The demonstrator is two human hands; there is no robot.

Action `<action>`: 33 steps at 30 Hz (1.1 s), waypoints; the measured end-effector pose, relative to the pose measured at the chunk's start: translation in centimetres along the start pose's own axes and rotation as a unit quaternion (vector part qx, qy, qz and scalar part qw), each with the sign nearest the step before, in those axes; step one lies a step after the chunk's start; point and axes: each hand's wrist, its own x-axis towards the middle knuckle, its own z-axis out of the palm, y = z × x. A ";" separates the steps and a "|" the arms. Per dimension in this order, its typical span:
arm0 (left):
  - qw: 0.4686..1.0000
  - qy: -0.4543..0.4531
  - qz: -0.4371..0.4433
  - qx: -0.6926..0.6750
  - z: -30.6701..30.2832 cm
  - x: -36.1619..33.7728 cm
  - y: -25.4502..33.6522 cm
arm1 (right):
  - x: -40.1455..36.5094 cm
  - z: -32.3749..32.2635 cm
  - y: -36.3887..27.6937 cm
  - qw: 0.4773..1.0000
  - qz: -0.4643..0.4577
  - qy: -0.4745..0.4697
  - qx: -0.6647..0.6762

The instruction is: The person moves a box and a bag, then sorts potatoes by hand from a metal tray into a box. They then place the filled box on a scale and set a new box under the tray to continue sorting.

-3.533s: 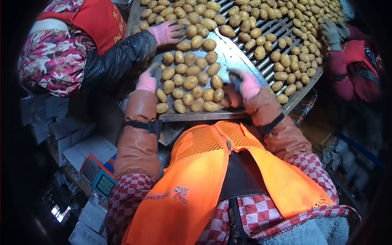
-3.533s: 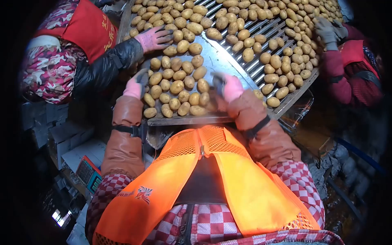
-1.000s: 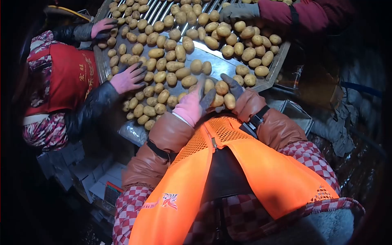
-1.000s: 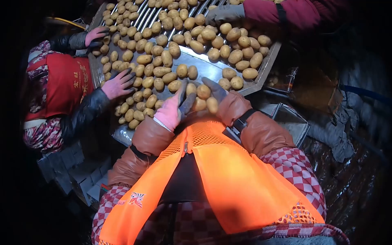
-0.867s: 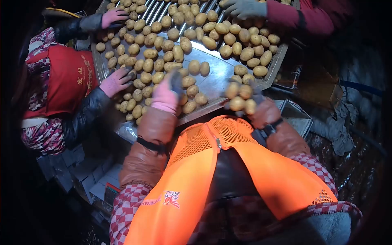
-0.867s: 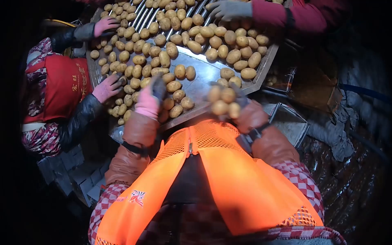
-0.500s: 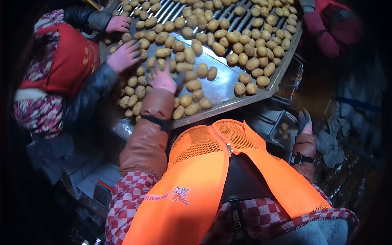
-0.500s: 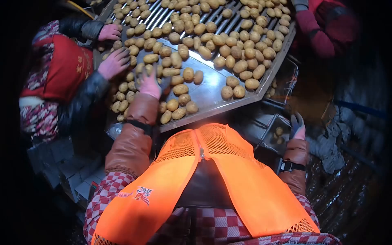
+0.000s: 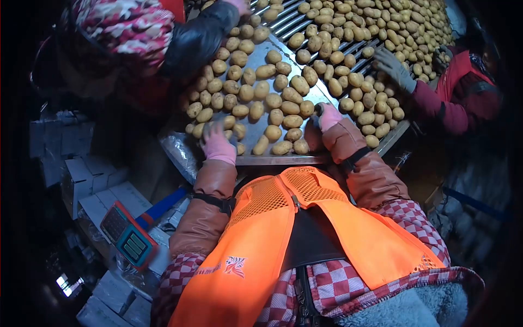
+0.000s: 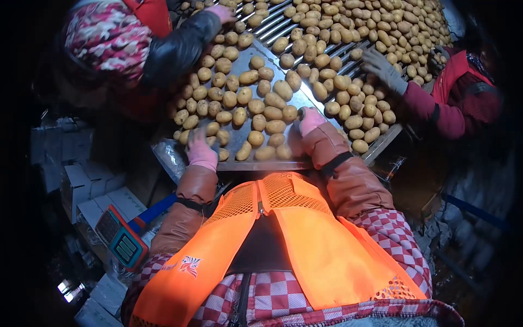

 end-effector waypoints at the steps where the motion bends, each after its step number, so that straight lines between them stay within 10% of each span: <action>1: 0.994 0.008 -0.101 -0.048 0.5 0.1 -0.6 | 0.8 1.0 1.7 0.981 0.024 -0.056 0.184; 4: 0.993 -0.038 -0.006 0.108 -1.6 0.5 4.7 | -0.5 0.5 -1.6 0.779 0.108 -0.167 0.594; 7: 0.962 -0.030 0.270 0.033 -0.7 1.4 10.1 | -2.1 0.0 -6.1 0.734 0.084 -0.221 0.637; 9: 0.928 0.002 0.372 -0.017 -0.1 2.4 11.3 | -2.2 -0.6 -7.0 0.765 0.064 -0.225 0.600; 14: 0.981 0.004 0.194 0.006 3.7 4.9 2.5 | 1.3 -6.8 -2.2 0.978 0.091 0.033 0.187; 16: 0.994 0.071 0.087 -0.006 2.0 4.7 3.9 | 1.3 -11.4 0.5 0.963 0.054 0.214 0.153; 18: 0.973 0.137 0.187 -0.018 -0.4 5.3 7.4 | 1.6 -15.5 3.5 0.948 -0.011 0.285 -0.141; 20: 0.956 0.031 0.289 -0.044 -1.8 7.1 11.7 | 2.8 -14.2 6.6 0.956 0.085 0.207 -0.190; 23: 0.974 -0.077 0.212 0.018 -1.3 9.9 18.3 | 0.8 -11.2 -0.3 0.929 0.141 0.155 -0.304; 30: 0.968 -0.196 0.143 0.066 0.2 13.0 21.1 | -2.9 -9.4 -4.8 0.982 -0.029 -0.181 -0.054; 33: 0.959 -0.190 0.186 0.100 0.6 12.0 20.0 | 1.2 -10.4 -2.8 0.994 -0.003 -0.053 0.100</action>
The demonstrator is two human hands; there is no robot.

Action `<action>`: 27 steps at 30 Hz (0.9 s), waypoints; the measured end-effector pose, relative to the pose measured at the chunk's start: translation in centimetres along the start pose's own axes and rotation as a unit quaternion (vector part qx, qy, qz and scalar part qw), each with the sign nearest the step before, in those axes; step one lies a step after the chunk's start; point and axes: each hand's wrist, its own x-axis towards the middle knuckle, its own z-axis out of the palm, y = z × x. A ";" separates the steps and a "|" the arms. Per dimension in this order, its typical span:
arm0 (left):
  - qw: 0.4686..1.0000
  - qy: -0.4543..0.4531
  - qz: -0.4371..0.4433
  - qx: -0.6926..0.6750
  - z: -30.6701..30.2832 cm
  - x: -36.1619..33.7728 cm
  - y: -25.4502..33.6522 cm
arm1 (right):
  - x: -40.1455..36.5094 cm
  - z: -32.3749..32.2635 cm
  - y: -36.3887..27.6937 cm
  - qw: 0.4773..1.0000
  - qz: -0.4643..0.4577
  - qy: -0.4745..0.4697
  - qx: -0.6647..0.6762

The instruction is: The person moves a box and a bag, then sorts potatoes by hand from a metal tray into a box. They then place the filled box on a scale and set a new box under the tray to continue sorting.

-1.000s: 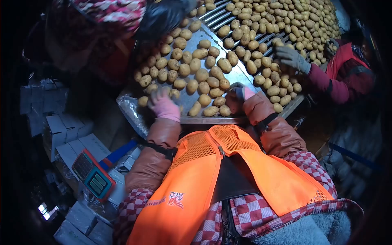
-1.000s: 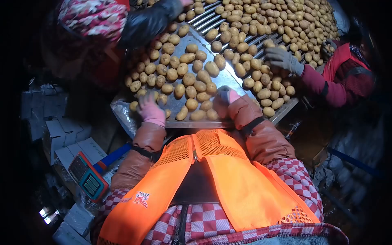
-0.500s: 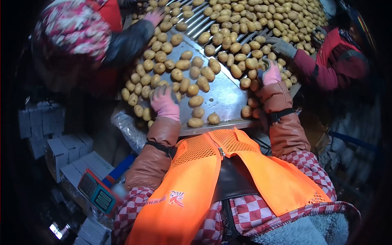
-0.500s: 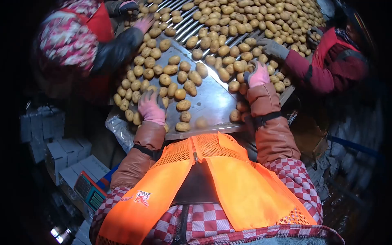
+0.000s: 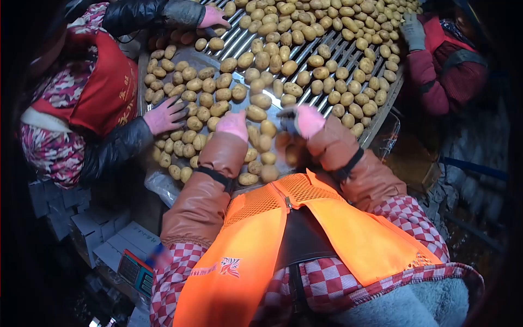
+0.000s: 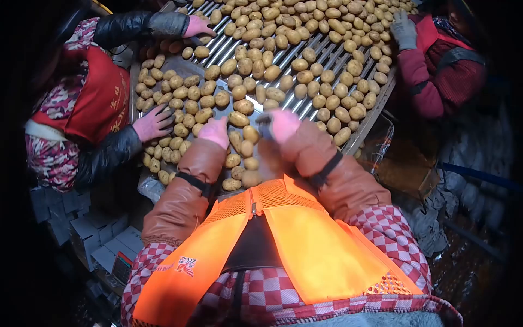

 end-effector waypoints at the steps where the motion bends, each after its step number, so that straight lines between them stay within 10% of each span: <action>1: 1.000 0.008 0.011 0.020 0.2 -0.6 -0.1 | 2.3 -0.8 0.1 0.996 -0.036 0.062 -0.058; 3: 0.999 0.027 0.014 -0.026 0.4 -1.1 -0.4 | 6.6 -2.2 -1.8 0.975 -0.018 0.152 -0.159; 7: 0.975 0.101 -0.035 -0.193 0.7 -1.7 -2.5 | 11.8 -1.6 -3.5 0.955 -0.040 0.019 -0.292; 21: 0.890 0.131 -0.040 -0.435 1.6 -0.7 -6.6 | 6.3 -0.5 -2.8 0.962 -0.067 -0.007 -0.264; 24: 0.820 0.150 -0.030 -0.552 2.5 -1.0 -6.2 | 6.8 -2.6 0.9 0.997 -0.050 0.009 0.059; 27: 0.745 0.163 -0.003 -0.647 0.3 -2.7 -1.9 | 2.9 -1.9 1.1 0.911 -0.077 -0.061 0.401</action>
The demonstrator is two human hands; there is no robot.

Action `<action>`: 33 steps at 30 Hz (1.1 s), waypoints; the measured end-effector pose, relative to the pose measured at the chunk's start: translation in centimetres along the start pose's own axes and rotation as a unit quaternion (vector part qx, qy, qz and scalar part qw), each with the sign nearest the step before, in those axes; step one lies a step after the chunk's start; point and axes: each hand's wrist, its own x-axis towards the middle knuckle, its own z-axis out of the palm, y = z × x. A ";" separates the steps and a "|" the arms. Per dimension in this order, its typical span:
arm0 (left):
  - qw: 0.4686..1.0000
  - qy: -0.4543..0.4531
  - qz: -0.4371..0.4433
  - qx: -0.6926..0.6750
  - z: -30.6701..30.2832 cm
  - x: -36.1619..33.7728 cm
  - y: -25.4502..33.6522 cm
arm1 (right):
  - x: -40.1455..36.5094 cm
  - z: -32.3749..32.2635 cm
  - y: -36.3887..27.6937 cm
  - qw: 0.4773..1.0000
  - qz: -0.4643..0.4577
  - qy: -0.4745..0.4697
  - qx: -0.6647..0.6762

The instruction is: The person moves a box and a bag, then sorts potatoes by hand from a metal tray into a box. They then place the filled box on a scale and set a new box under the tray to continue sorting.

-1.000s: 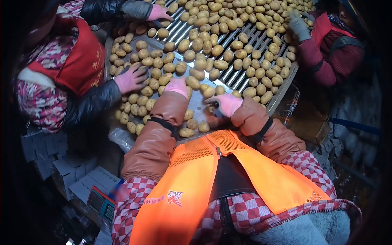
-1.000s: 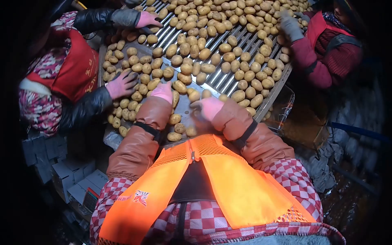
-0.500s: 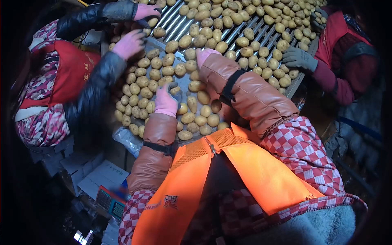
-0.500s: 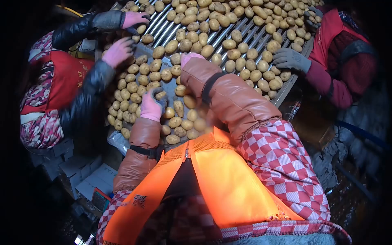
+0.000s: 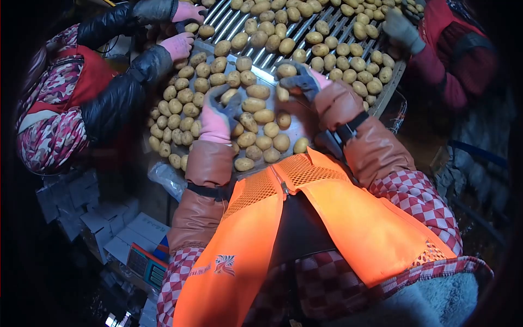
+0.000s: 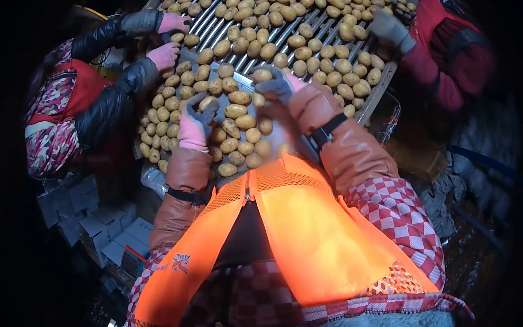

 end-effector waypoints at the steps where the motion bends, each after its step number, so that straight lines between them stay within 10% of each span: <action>1: 0.997 -0.017 0.023 -0.067 2.1 -0.6 1.4 | -1.1 0.1 1.4 0.985 0.035 -0.081 0.145; 4: 0.964 -0.146 0.095 0.200 5.1 -2.7 5.3 | -4.8 3.8 2.7 0.847 0.064 -0.126 0.512; 6: 0.887 -0.158 0.222 0.372 5.5 -3.2 5.1 | -6.2 3.6 2.7 0.849 0.114 -0.087 0.508; 10: 0.961 -0.201 0.009 0.191 4.8 -3.8 3.5 | -11.9 2.7 2.3 0.941 0.039 0.100 0.321; 12: 0.946 -0.210 -0.131 0.207 4.8 -5.3 5.8 | -16.4 0.3 2.2 0.889 0.001 0.081 0.451; 13: 0.920 -0.245 -0.028 0.304 4.6 -6.0 4.6 | -18.6 -1.4 2.5 0.884 -0.012 0.081 0.461; 18: 0.700 -0.330 0.183 0.606 7.6 -8.9 0.8 | -34.9 -11.0 7.3 0.961 0.074 0.163 0.213; 22: 0.704 -0.335 0.089 0.620 11.0 -7.4 2.4 | -40.6 -12.2 8.9 0.908 0.183 0.356 -0.124; 27: 0.694 -0.304 0.034 0.652 12.6 -7.6 1.6 | -25.0 -9.0 9.7 0.828 -0.066 0.446 -0.334; 31: 0.713 -0.305 0.050 0.629 11.0 -6.9 -1.8 | -12.8 2.5 9.5 0.536 0.167 0.428 -0.708; 33: 0.728 -0.304 0.052 0.613 10.5 -6.3 -1.4 | -11.6 3.4 8.6 0.675 0.086 0.311 -0.663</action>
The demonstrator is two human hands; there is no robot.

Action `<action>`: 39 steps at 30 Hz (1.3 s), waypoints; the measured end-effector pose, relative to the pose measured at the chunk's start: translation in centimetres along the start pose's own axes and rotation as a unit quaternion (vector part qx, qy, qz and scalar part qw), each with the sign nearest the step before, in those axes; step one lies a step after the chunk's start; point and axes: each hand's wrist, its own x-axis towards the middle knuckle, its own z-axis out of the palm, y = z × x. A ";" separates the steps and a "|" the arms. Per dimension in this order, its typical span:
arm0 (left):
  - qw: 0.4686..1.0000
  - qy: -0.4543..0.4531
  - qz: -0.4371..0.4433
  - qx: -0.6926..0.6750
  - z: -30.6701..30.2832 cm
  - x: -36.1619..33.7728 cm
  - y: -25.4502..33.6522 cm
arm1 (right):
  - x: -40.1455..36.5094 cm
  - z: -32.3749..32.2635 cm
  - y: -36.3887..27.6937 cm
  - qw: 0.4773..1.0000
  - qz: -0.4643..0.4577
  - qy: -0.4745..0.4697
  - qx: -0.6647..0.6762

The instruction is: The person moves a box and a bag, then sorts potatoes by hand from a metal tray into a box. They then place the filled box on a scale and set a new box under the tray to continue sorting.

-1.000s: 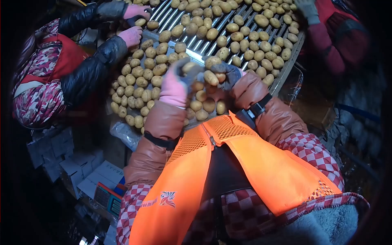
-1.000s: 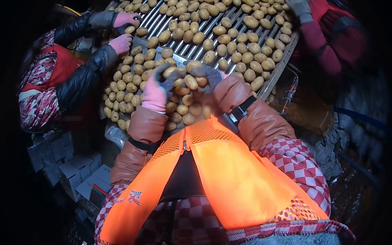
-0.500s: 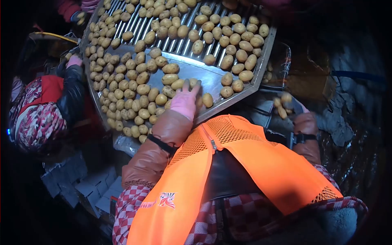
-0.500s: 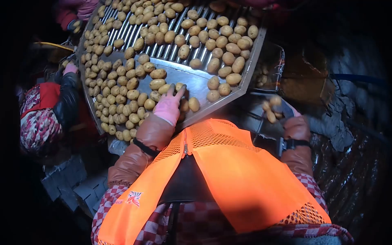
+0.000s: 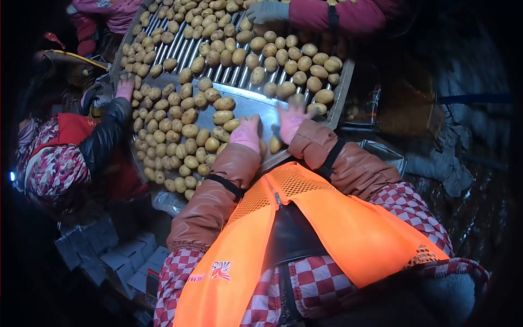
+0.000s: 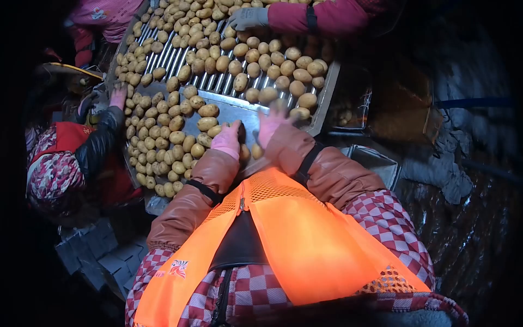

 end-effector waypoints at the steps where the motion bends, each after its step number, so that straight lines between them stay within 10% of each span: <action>1: 1.000 0.006 0.003 -0.013 -0.2 -0.1 -0.1 | 0.7 -1.0 0.3 0.981 -0.110 -0.125 0.104; 2: 0.998 0.027 -0.004 -0.050 -0.4 -0.5 -0.4 | 1.3 -1.9 0.5 0.923 -0.213 -0.247 0.203; 5: 0.977 0.109 -0.020 -0.181 -2.7 -1.7 -2.2 | 3.8 -1.2 1.9 0.911 -0.109 -0.125 0.377; 9: 0.858 0.214 -0.002 -0.467 -0.5 -1.1 -6.5 | 9.5 -2.4 6.5 0.983 0.067 0.162 0.053; 18: 0.858 0.188 -0.026 -0.478 -1.2 -1.7 -6.8 | 10.3 -6.3 3.4 0.984 -0.029 -0.124 -0.126; 21: 0.819 0.201 -0.014 -0.538 0.5 -0.9 -7.8 | 9.8 -2.5 3.5 0.992 -0.102 -0.030 -0.064; 29: 0.487 0.027 0.074 -0.870 0.3 -5.4 -9.8 | 11.0 -4.1 5.2 0.971 -0.217 -0.084 0.047; 31: 0.392 0.000 0.081 -0.916 0.3 -7.7 -10.6 | 10.8 -3.8 6.2 0.942 -0.145 -0.128 0.274; 34: 0.403 0.034 0.048 -0.913 -1.3 -9.9 -10.6 | 10.6 -3.2 6.5 0.696 0.101 -0.170 0.690; 36: 0.416 0.062 -0.050 -0.906 -1.6 -10.2 -10.5 | 8.7 -4.9 6.8 0.502 0.111 -0.190 0.836; 37: 0.510 0.077 -0.020 -0.856 -1.5 -10.0 -10.5 | 8.4 -5.4 6.3 0.400 0.159 -0.196 0.881; 39: 0.678 0.103 0.039 -0.727 -0.9 -9.5 -10.4 | 8.5 -6.8 4.6 0.592 0.095 -0.199 0.776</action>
